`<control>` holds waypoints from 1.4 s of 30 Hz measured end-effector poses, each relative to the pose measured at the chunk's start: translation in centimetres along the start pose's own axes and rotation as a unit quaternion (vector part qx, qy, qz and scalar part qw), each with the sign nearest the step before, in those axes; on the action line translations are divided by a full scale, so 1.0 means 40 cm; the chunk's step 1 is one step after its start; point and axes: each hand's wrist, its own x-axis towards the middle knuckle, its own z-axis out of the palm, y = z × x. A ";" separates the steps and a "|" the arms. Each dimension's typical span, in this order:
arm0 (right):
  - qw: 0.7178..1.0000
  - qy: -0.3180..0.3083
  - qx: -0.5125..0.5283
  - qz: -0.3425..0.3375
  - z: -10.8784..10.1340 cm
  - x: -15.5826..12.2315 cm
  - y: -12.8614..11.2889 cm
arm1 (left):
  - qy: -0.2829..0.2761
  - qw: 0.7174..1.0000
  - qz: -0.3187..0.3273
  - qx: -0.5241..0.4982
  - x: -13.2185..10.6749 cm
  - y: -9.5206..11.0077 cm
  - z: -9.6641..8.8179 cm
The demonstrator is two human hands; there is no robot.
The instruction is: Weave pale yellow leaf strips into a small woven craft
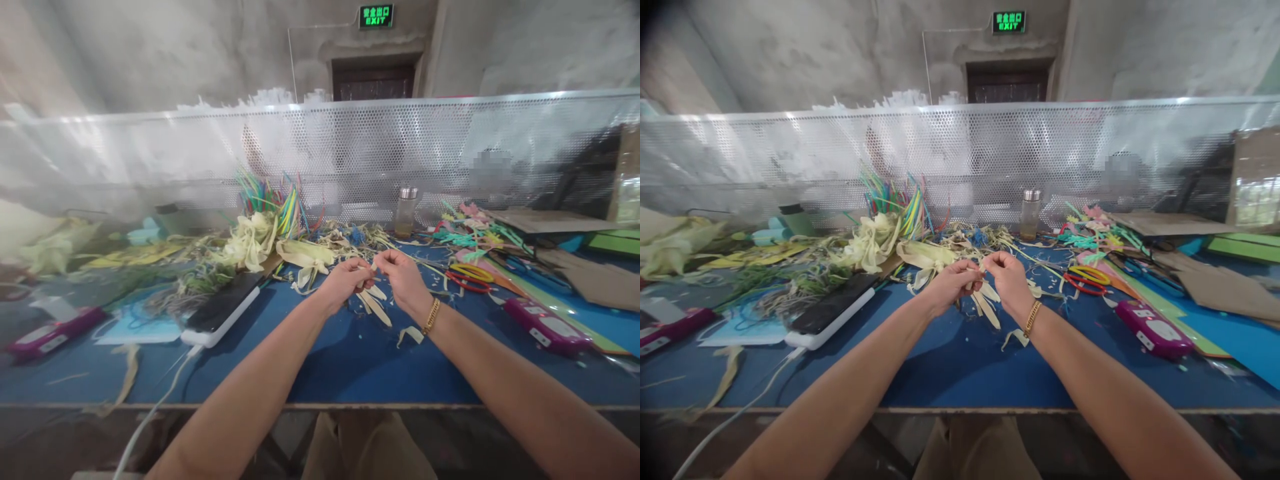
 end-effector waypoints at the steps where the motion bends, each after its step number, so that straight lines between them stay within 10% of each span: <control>1: 1.000 -0.004 0.000 -0.001 -0.002 0.002 0.002 | -0.007 1.000 0.001 -0.001 0.000 0.000 -0.002; 15: 0.994 -0.072 0.055 0.062 -0.019 0.009 -0.001 | 0.056 0.993 0.047 -0.088 0.011 0.004 -0.037; 27: 0.991 -0.071 -0.108 -0.026 -0.029 0.016 -0.002 | -0.009 0.998 -0.060 -0.035 0.001 0.004 -0.034; 42: 0.963 0.005 -0.248 -0.104 -0.003 -0.002 0.003 | 0.022 0.996 -0.033 -0.082 0.009 -0.004 0.006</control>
